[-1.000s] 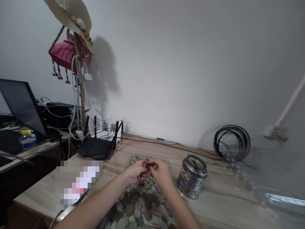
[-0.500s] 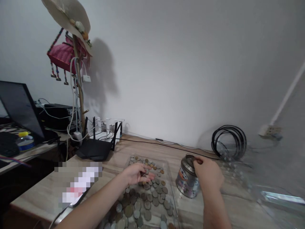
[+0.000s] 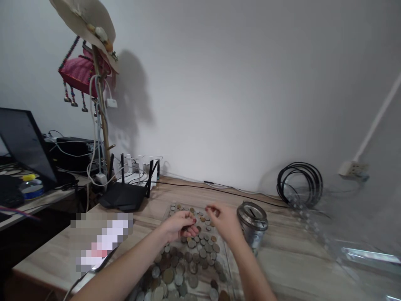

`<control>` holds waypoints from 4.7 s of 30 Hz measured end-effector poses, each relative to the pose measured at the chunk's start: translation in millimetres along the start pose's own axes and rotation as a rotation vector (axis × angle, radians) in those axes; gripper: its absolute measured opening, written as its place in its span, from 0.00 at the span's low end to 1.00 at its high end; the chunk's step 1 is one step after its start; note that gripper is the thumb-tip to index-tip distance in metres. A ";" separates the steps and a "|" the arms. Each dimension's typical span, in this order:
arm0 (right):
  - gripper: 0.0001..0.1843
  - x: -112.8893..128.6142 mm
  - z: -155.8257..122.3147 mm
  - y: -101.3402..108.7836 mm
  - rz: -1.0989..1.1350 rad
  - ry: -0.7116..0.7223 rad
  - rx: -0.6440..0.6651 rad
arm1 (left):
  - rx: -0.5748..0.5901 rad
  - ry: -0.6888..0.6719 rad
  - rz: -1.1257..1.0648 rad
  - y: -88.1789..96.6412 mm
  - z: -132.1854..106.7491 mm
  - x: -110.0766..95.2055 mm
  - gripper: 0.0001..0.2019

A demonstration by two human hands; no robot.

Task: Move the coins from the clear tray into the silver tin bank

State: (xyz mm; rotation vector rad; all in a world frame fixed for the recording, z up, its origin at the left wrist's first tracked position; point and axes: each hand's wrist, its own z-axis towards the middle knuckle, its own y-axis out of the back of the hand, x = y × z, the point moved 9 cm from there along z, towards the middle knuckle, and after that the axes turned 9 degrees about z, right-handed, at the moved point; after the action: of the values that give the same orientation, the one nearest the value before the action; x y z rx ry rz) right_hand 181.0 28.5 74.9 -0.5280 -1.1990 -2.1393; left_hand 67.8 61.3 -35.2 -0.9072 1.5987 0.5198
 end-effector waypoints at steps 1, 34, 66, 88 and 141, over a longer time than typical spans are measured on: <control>0.17 4.9 -1.3 -19.7 0.066 0.010 0.098 | -0.004 -0.015 0.018 0.3 0.5 -0.9 0.14; 0.19 -9.5 -2.4 27.1 -0.098 -0.058 -0.153 | -0.105 -0.099 0.214 4.5 0.6 -7.2 0.19; 0.19 -19.2 -13.3 97.4 -0.523 -0.165 -0.487 | 0.016 0.149 -0.107 -1.2 -3.9 6.3 0.20; 0.06 18.2 -16.4 -58.9 0.072 -0.062 0.209 | 0.134 0.145 -0.006 -13.8 -0.7 11.6 0.34; 0.18 -46.6 -21.0 116.5 -0.583 -0.499 -0.379 | -0.020 -0.235 1.188 -5.5 -9.9 2.5 0.15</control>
State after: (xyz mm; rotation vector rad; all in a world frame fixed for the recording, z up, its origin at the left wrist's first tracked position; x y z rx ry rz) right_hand 293.9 -20.4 107.2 -1.0250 -1.3232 -2.8755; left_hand 65.9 49.9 -34.5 0.2043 1.7835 1.3879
